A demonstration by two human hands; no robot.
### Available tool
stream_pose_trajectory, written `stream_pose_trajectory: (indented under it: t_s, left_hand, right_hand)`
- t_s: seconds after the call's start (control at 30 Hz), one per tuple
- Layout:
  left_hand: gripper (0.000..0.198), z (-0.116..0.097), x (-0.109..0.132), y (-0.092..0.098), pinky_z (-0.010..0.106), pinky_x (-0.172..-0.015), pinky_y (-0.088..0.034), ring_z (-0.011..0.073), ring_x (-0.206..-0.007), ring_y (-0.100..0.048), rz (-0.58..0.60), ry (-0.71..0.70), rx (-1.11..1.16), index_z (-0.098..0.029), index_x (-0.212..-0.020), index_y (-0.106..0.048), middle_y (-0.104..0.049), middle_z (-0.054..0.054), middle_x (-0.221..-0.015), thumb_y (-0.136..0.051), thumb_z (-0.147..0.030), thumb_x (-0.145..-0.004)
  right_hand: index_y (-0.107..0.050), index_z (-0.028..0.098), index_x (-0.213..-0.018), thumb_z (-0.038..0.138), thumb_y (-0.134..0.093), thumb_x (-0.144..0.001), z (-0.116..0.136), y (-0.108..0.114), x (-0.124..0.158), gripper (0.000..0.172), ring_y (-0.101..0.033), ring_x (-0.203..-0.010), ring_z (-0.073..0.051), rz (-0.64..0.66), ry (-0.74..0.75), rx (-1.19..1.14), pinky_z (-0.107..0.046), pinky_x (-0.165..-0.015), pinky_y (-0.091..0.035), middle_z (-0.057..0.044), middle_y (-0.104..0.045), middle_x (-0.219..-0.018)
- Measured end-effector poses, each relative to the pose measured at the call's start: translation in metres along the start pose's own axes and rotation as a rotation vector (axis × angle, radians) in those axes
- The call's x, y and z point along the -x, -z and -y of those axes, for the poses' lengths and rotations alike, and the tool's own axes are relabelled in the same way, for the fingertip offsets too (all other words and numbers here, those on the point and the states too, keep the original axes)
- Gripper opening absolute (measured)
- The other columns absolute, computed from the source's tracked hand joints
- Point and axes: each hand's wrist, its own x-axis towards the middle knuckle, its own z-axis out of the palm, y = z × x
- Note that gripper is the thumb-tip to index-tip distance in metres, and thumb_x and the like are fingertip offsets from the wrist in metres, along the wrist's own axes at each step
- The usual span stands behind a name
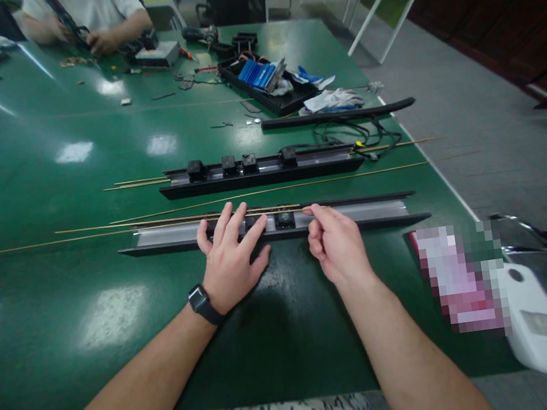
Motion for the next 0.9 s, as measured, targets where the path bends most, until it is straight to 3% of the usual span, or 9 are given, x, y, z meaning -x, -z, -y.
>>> stream_pose_trajectory:
  t_s: [0.9]
  left_hand:
    - [0.049,0.0001,-0.0013,0.0002,0.066,-0.125,-0.014,0.0346,-0.157,-0.038,0.007,0.002,0.02,-0.033,-0.144,-0.062,-0.048,0.013,-0.165,-0.068,-0.037,-0.096]
  right_hand:
    - [-0.075,0.013,-0.089,0.033,-0.081,-0.08,-0.0004,0.0013,0.0006,0.023,-0.037,-0.033,-0.006,-0.037,0.027,0.024,-0.017,-0.028,-0.021,0.006,-0.052,-0.051]
